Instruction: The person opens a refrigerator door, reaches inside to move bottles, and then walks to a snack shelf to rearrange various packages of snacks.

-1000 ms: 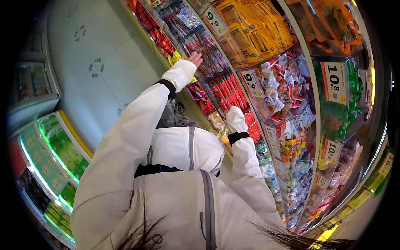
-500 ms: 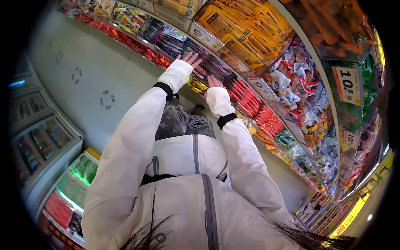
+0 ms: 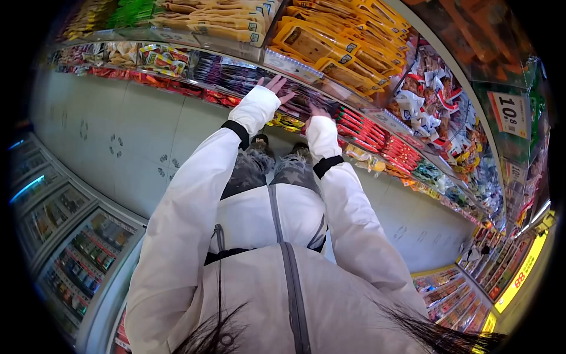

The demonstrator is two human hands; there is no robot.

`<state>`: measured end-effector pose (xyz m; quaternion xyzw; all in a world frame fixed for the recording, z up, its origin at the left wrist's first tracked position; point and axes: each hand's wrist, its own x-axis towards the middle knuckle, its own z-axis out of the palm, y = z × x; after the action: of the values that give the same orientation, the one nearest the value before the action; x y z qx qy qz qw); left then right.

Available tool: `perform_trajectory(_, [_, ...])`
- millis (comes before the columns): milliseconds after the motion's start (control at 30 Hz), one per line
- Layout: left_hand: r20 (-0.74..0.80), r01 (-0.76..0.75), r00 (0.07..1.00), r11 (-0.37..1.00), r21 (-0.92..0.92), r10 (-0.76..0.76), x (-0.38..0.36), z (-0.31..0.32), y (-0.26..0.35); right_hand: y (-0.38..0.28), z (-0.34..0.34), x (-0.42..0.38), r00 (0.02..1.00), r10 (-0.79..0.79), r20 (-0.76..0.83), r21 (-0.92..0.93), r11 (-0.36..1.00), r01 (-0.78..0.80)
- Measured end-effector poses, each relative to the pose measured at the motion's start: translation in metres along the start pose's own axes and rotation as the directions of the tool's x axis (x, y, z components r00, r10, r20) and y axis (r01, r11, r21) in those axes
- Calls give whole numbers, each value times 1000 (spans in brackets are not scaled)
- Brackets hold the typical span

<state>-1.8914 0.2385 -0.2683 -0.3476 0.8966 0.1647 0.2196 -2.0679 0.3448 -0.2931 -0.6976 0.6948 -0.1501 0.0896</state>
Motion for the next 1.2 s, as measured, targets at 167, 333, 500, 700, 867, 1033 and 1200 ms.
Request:
perform_trajectory(167, [-243,-88,968,994,-70,68,-6,4,-9,4,-16,10,998,49,47,-93,995,-45])
perform_trajectory(333, [-526,-180,848,970,-164,68,-12,25,-23,9,-15,18,992,24,127,-186,983,0])
perform_trajectory(500, [-637,-214,767,967,-142,76,-9,39,-28,5,-16,26,981,-46,191,-216,973,87])
perform_trajectory(700, [-624,-219,778,962,-161,73,-3,41,-30,5,-17,30,987,-109,119,-198,971,131])
perform_trajectory(867, [-639,-213,768,955,-208,32,-4,39,-32,-10,-27,30,980,-135,149,-109,982,152])
perform_trajectory(1033, [-682,-196,731,947,-254,-31,-11,32,-30,-24,-19,41,982,-102,162,-27,994,108])
perform_trajectory(1200, [-713,-185,702,966,-180,1,-14,32,-29,-38,-9,50,969,-194,150,42,981,190])
